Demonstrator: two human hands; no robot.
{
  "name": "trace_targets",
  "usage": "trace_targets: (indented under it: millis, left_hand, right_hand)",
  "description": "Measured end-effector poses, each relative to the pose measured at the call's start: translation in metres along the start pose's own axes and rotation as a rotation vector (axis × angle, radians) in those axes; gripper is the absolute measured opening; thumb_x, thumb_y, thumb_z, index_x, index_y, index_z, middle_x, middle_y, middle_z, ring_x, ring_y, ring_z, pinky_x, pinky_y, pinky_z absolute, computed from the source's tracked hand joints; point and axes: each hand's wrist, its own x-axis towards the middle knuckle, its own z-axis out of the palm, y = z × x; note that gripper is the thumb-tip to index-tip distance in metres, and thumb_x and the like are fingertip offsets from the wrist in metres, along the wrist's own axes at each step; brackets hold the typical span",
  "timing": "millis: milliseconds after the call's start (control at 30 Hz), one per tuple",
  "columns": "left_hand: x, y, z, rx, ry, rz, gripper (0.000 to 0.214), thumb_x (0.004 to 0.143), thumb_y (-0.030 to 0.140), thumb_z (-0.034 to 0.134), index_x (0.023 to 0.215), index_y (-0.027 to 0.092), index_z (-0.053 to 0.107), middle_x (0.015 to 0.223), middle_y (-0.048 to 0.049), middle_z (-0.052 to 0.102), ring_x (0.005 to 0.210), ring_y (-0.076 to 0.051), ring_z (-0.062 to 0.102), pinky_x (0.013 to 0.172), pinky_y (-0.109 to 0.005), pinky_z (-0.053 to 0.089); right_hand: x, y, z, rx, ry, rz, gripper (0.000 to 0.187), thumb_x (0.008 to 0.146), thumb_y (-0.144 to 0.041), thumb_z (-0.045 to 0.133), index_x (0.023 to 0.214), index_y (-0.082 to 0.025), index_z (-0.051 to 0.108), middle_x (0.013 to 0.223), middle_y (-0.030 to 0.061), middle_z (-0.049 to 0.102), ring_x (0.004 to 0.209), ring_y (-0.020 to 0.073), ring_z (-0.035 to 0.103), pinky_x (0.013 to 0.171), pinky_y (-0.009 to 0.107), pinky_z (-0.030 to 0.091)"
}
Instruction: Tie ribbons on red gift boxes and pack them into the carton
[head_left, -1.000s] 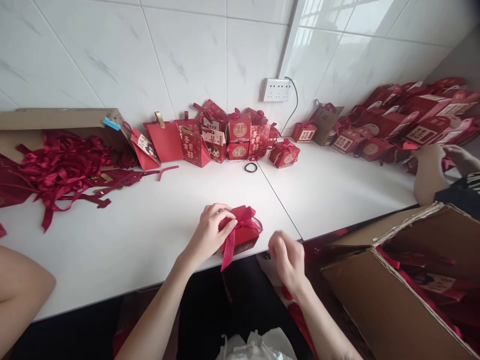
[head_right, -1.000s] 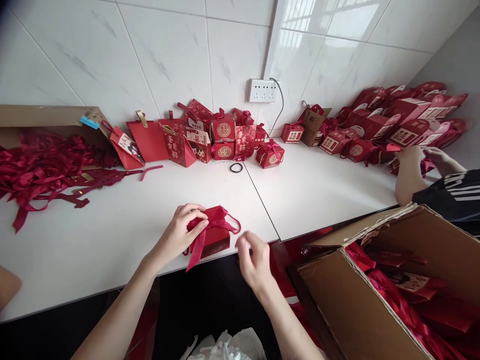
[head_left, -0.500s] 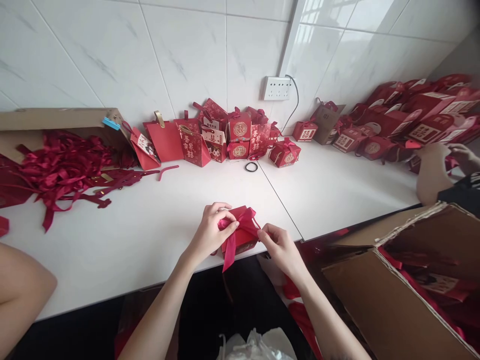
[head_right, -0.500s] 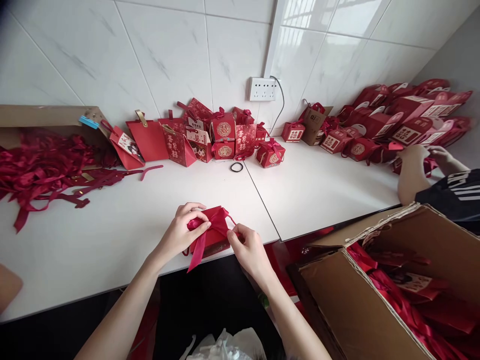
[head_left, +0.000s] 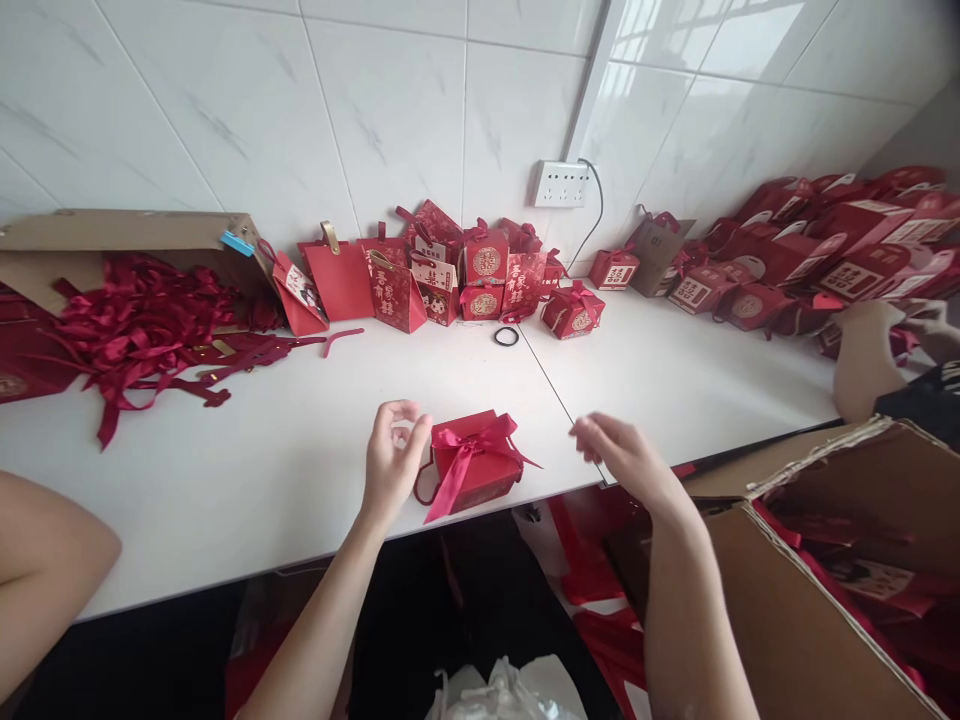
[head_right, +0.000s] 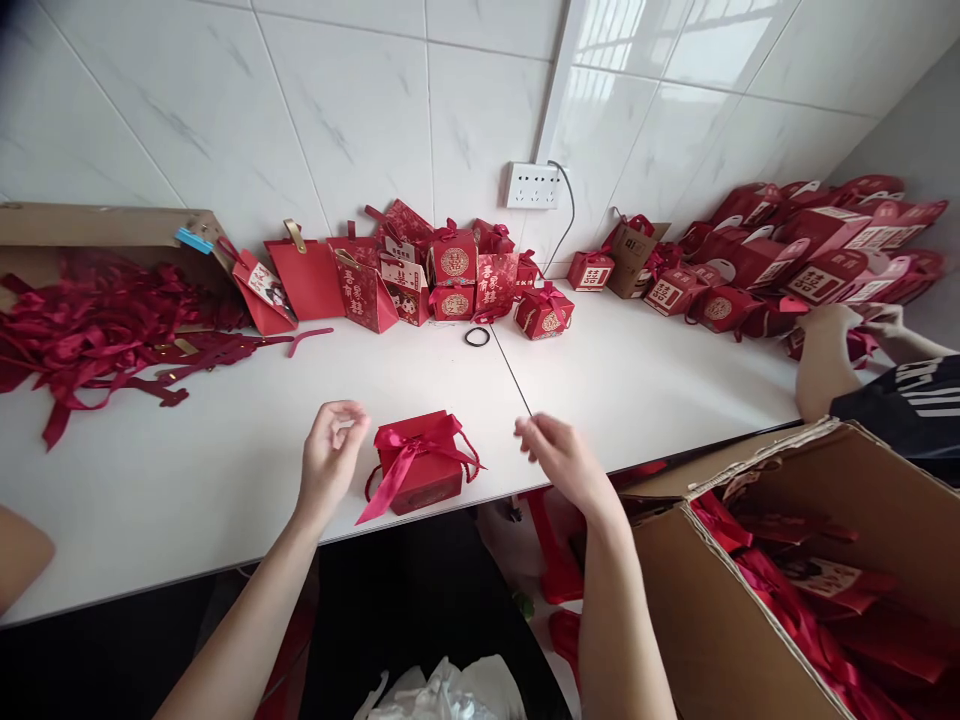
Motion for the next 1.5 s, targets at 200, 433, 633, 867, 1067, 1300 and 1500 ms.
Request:
trace_targets:
  millis: [200, 433, 633, 867, 1067, 1300, 1500]
  left_hand:
    - [-0.009, 0.002, 0.002, 0.153, -0.166, -0.155, 0.037, 0.081, 0.054, 0.051, 0.065, 0.021, 0.046, 0.058, 0.0043, 0.048, 0.052, -0.012, 0.045, 0.050, -0.023, 0.035]
    - [-0.018, -0.002, 0.013, 0.035, -0.089, -0.162, 0.037, 0.082, 0.045, 0.051, 0.059, 0.021, 0.036, 0.053, 0.0063, 0.034, 0.049, -0.010, 0.036, 0.051, -0.022, 0.034]
    - [-0.017, -0.008, 0.012, -0.002, -0.114, -0.154, 0.034, 0.081, 0.045, 0.052, 0.060, 0.020, 0.042, 0.053, 0.0052, 0.040, 0.050, -0.010, 0.041, 0.051, -0.022, 0.037]
    - [-0.028, 0.004, 0.018, 0.093, 0.031, 0.262, 0.015, 0.088, 0.031, 0.052, 0.077, 0.020, 0.052, 0.075, -0.0006, 0.057, 0.069, -0.013, 0.057, 0.062, -0.025, 0.048]
    - [-0.046, 0.017, 0.033, 0.264, 0.240, 0.998, 0.008, 0.082, 0.017, 0.063, 0.080, 0.021, 0.057, 0.059, 0.0028, 0.050, 0.060, -0.013, 0.047, 0.063, -0.029, 0.045]
    - [-0.055, 0.057, 0.038, 0.211, 0.223, 1.143, 0.006, 0.083, 0.019, 0.062, 0.079, 0.021, 0.058, 0.056, 0.0035, 0.045, 0.062, -0.013, 0.044, 0.066, -0.031, 0.044]
    - [-0.063, 0.076, 0.044, 0.221, 0.166, 1.186, 0.007, 0.084, 0.022, 0.061, 0.078, 0.024, 0.058, 0.056, 0.0031, 0.044, 0.062, -0.013, 0.046, 0.065, -0.032, 0.045]
  right_hand:
    - [0.035, -0.017, 0.052, 0.058, -0.046, -0.099, 0.042, 0.080, -0.059, 0.052, 0.067, -0.019, 0.049, 0.062, -0.0024, 0.051, 0.058, 0.0118, 0.046, 0.054, 0.025, 0.037]
    - [0.028, -0.015, 0.082, 0.324, -0.008, 0.024, 0.041, 0.083, -0.052, 0.047, 0.058, -0.020, 0.037, 0.051, -0.0067, 0.034, 0.046, 0.0078, 0.031, 0.043, 0.022, 0.023]
    - [0.027, 0.002, 0.070, 0.301, 0.095, 0.027, 0.041, 0.084, -0.056, 0.044, 0.065, -0.020, 0.044, 0.057, -0.0038, 0.044, 0.051, 0.0106, 0.043, 0.050, 0.024, 0.038]
    - [0.024, 0.016, 0.063, 0.089, -0.277, -0.494, 0.108, 0.060, -0.042, 0.081, 0.144, -0.027, 0.015, 0.144, 0.0171, 0.024, 0.123, 0.0292, 0.046, 0.097, 0.048, 0.047]
    - [0.003, 0.005, 0.069, 0.030, 0.046, -0.705, 0.092, 0.074, -0.028, 0.074, 0.145, -0.033, 0.016, 0.138, 0.0143, 0.027, 0.128, 0.0298, 0.041, 0.096, 0.047, 0.051]
    - [-0.031, -0.010, 0.040, -0.064, 0.319, -0.817, 0.088, 0.076, -0.027, 0.072, 0.145, -0.036, 0.018, 0.140, 0.0145, 0.029, 0.133, 0.0341, 0.036, 0.094, 0.053, 0.051]
    - [-0.053, -0.016, 0.014, -0.193, 0.437, -0.838, 0.086, 0.076, -0.026, 0.073, 0.144, -0.037, 0.022, 0.140, 0.0137, 0.032, 0.130, 0.0359, 0.041, 0.096, 0.056, 0.049]
